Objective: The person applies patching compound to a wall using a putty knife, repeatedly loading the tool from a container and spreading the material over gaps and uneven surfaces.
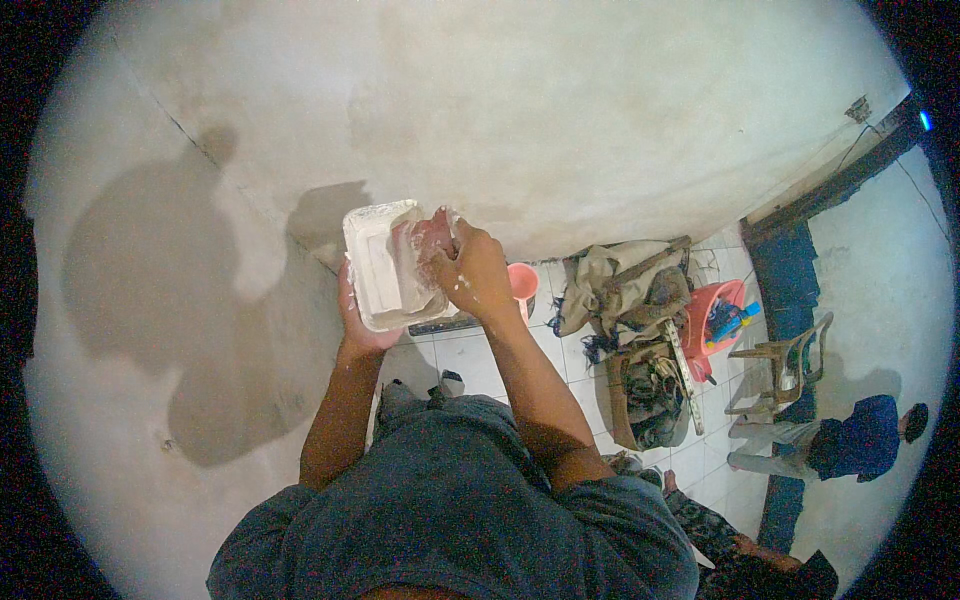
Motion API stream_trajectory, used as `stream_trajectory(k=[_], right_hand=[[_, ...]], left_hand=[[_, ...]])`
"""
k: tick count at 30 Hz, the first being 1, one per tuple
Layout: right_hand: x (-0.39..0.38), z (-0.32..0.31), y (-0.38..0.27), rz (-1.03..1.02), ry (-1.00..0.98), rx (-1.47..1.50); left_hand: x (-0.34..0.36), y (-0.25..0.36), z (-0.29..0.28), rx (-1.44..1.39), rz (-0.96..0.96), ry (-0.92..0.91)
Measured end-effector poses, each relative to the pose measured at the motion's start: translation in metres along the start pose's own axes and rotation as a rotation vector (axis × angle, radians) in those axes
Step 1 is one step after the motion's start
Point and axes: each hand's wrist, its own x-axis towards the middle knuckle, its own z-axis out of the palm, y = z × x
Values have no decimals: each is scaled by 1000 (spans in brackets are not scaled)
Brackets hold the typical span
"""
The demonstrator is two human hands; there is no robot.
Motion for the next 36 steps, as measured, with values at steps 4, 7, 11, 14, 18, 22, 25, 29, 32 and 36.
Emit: stream_trajectory(k=[4, 7, 11, 14, 18, 22, 25, 29, 32, 36], right_hand=[[-4, 6, 10, -65, 63, 30], [-5, 7, 10, 11, 30, 49], [-6, 9, 10, 35, -12, 126], [-7, 14, 13, 76, -80, 321], [-6, 16, 21, 44, -116, 594], [-5, 16, 25, 159, -89, 793], [-9, 12, 25, 221, -90, 927], [-17, 10, 22, 272, 0, 1005], [-20, 9, 28, 303, 3, 1022], [-15, 17, 63, 312, 41, 995]], left_hand=[[2, -7, 5, 3, -36, -50], [3, -15, 11, 27, -29, -77], [2, -24, 10, 81, -7, -68], [-1, -27, 5, 4, -53, -122], [-1, -27, -1, 72, -33, -102], [-2, -23, -7, 47, -63, -72], [-5, -24, -8, -6, -63, 3], [-10, -11, -12, -40, -57, -40], [-12, 0, -10, -36, -28, -9], [-23, 11, -21, -64, -26, 9]])
